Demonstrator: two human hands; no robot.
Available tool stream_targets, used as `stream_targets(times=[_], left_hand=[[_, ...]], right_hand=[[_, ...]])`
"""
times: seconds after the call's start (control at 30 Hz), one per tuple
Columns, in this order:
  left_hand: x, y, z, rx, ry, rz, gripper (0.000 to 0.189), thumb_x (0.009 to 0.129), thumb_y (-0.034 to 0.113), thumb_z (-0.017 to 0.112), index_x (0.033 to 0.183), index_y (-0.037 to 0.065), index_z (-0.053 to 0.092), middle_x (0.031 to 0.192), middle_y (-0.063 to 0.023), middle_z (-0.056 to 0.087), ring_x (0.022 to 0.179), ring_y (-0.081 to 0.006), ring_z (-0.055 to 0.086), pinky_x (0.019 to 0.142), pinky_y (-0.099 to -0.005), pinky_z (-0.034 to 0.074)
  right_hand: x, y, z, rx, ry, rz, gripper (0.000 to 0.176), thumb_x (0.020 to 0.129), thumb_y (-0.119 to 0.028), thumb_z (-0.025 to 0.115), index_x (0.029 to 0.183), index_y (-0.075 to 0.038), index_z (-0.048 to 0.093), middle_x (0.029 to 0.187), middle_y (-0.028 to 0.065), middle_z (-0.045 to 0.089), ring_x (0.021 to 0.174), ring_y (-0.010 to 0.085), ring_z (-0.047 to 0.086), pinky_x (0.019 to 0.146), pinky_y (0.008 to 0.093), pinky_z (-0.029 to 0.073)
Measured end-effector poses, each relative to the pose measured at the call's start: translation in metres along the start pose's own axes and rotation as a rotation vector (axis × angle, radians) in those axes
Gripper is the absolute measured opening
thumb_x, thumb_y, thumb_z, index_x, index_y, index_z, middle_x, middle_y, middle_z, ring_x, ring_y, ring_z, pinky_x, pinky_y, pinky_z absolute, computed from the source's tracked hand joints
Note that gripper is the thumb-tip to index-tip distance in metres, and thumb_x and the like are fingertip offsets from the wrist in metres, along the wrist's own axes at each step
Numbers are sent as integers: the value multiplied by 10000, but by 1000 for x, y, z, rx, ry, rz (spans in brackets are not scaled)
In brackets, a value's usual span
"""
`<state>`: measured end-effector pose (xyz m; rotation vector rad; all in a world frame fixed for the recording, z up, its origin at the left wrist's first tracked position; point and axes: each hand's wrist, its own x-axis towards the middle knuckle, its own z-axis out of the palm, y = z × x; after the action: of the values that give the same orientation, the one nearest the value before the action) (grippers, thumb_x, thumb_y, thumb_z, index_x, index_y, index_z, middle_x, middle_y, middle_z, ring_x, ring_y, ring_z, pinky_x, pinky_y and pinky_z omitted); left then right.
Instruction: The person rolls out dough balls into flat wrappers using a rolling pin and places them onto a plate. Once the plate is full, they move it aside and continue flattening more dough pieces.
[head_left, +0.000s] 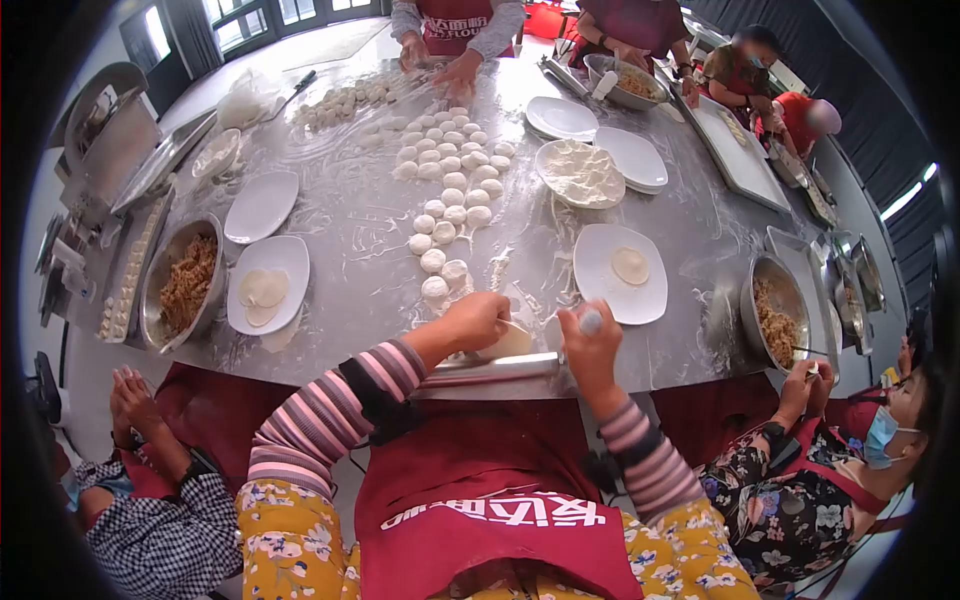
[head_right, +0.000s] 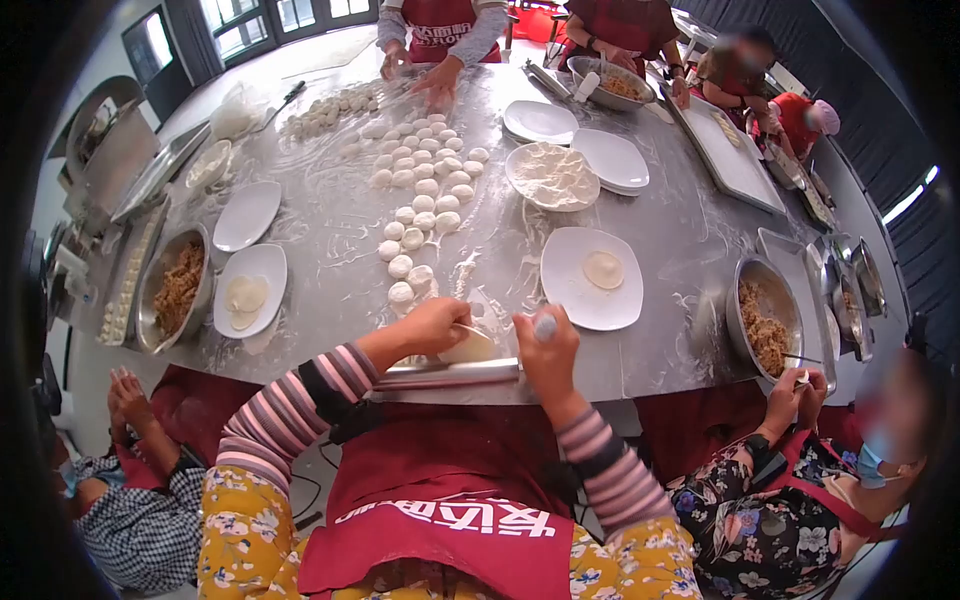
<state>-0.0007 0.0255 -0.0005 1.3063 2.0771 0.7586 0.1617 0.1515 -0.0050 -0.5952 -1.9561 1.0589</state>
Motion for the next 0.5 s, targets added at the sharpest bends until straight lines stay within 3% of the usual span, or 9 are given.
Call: stream_targets(times=[0.1,0.17,0.23,0.27,0.33,0.43,0.5], left_hand=[[-9,-3,-8,-66,25,-13,87,773,65,591,832,2,581,809,-178,625,753,-287,608,661,-378,464],[-17,7,-17,-231,-118,-142,95,781,71,585,844,0,585,822,-177,627,775,-275,608,671,-371,467],[-11,-4,-8,-151,-26,-58,118,776,72,561,861,-3,592,846,-207,625,780,-318,612,679,-394,467],[-8,-6,-4,-85,67,32,148,770,73,537,879,-5,599,871,-238,622,786,-361,616,687,-418,468],[-3,5,-8,-24,45,-10,160,772,73,531,893,-5,599,872,-237,623,785,-362,615,690,-420,468],[-1,15,-18,81,-42,-11,180,771,80,529,914,-4,600,872,-233,626,788,-365,615,698,-424,469],[-4,9,-16,128,-122,23,188,769,86,532,919,-4,602,872,-231,628,792,-367,615,703,-425,469]], right_hand=[[-9,-6,-7,59,0,58,246,726,-79,728,737,-30,487,596,135,498,495,298,475,487,365,401],[-1,-6,1,97,21,67,245,731,-81,727,740,-28,488,595,144,498,491,302,470,483,364,397],[36,-5,26,-118,90,-241,253,733,-88,728,739,-21,483,593,168,495,489,318,457,476,370,392],[45,-5,36,-117,102,-236,253,733,-88,728,739,-21,483,593,168,495,489,318,457,476,370,392],[58,-5,48,7,11,-126,266,730,-92,729,735,-14,475,599,188,496,490,338,448,475,383,392],[38,-8,26,-81,58,-234,260,728,-85,729,735,-17,478,597,176,501,496,338,452,477,386,396],[0,-11,-2,-57,18,-59,239,733,-74,722,748,-24,489,596,143,505,507,298,477,487,368,403]])
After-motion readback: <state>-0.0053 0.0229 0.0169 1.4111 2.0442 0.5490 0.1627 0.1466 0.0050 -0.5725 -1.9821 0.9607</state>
